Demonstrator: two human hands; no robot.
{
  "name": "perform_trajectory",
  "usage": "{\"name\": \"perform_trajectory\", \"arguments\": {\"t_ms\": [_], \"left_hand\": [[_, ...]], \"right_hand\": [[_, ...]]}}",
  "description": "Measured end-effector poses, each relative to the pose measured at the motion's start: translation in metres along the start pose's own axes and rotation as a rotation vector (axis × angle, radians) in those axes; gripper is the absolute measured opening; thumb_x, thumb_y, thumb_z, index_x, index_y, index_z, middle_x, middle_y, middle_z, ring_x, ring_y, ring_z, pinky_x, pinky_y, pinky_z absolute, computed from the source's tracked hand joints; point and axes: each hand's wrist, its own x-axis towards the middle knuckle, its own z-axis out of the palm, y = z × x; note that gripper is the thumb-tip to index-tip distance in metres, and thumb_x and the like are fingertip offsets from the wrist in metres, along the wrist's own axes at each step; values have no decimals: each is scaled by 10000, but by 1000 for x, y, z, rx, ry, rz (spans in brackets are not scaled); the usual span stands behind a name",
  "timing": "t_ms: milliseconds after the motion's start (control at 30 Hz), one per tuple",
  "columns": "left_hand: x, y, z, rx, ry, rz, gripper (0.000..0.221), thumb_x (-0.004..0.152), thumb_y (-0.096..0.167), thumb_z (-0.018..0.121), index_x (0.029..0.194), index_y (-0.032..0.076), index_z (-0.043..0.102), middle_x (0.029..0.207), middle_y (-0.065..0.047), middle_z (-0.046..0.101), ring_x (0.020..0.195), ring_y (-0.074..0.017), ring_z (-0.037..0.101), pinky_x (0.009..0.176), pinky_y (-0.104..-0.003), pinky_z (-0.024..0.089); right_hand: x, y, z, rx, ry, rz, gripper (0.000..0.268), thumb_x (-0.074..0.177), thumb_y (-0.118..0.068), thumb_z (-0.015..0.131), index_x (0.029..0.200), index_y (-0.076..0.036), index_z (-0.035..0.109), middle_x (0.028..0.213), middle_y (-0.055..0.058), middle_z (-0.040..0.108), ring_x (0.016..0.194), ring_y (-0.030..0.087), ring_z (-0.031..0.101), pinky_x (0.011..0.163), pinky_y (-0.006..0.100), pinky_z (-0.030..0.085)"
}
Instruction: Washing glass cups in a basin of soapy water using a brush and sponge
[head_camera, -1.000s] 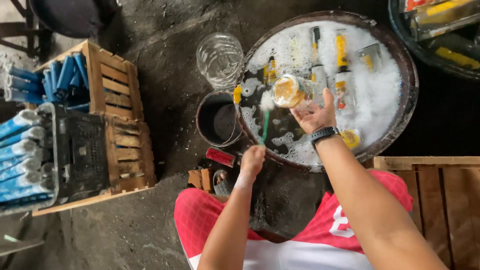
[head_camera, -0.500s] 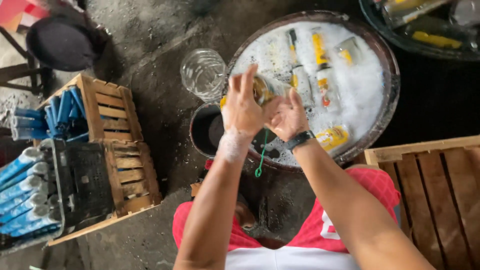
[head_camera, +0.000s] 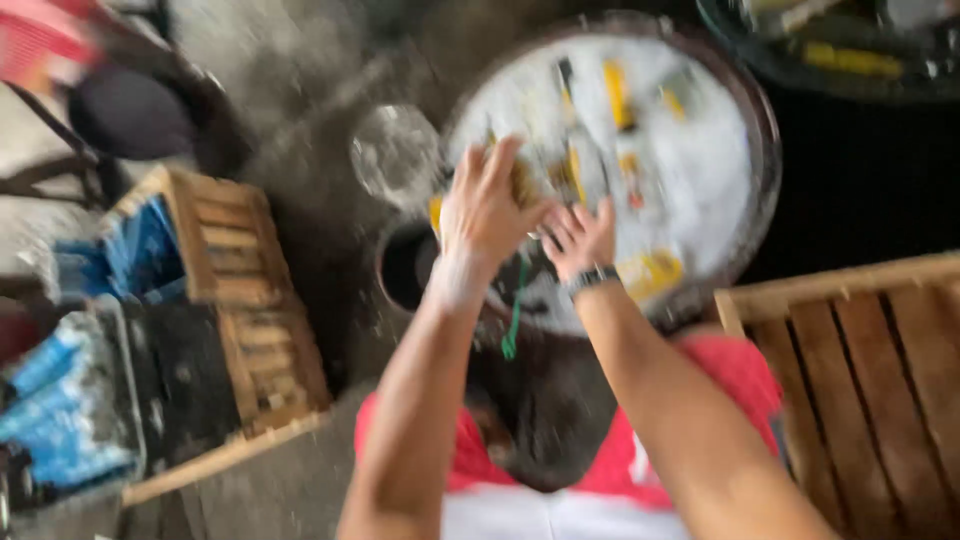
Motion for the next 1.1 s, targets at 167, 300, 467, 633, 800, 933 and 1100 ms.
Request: {"name": "perform_trajectory", "arguments": {"t_ms": [167,300,467,633,800,933,1100], "left_hand": [[-17,-44,12,-1257,443,-391,485,772,61,627,1200,136,412,786,-71,516,449,-150,573,361,-183,495],[-41,-48,1,-1602,306,-517,449,844,324,498,1226,136,358,775,-150,592,529,-180,596,400,-188,463],[-57,-58,47,-2229,352,-408,717,699,587,544,1220,100,466,1046,-82,592,893,-221,579,723,-366,494],[-74,-53,35,-2235,249,-464,810,628,691,525,1219,139,465,990,-138,587,826,-271,579,616,-377,515],[-92,-69,43,-2547,49,-226,791,701,593,559,1297,119,344,1030,-231,552,792,-407,595,436,-332,531],[-98,-77,30,-2507,74,-117,658,766,439,600,1242,39,386,1015,-141,569,853,-308,573,653,-385,476],[-103,-87,22,-2519,84,-114,709,740,467,620,1258,61,358,978,-109,564,781,-344,609,486,-270,501]], "right_hand": [[-52,-29,27,-201,4,-195,380,793,-549,408,938,-206,487,858,-58,556,846,90,528,770,323,361],[-112,-44,48,-197,-74,-412,405,732,-529,472,960,-194,477,858,-41,568,786,104,558,642,269,430],[-148,-31,48,-746,-573,-998,596,869,-535,305,1225,-58,332,1205,184,427,1120,289,448,848,385,419],[-180,-40,56,-912,-722,-1331,576,857,-479,318,1172,-1,377,1134,203,461,1032,320,503,796,392,469],[-244,-44,57,-1463,-708,-1501,411,705,-312,548,986,-13,554,944,150,573,837,323,607,644,380,531],[-277,-4,65,-2017,-806,-1699,318,814,-384,450,904,-117,595,930,14,610,894,199,563,758,337,379],[-275,14,61,-2251,-727,-1789,334,813,-341,509,1058,-122,566,1143,24,561,1055,184,525,834,332,374]]}}
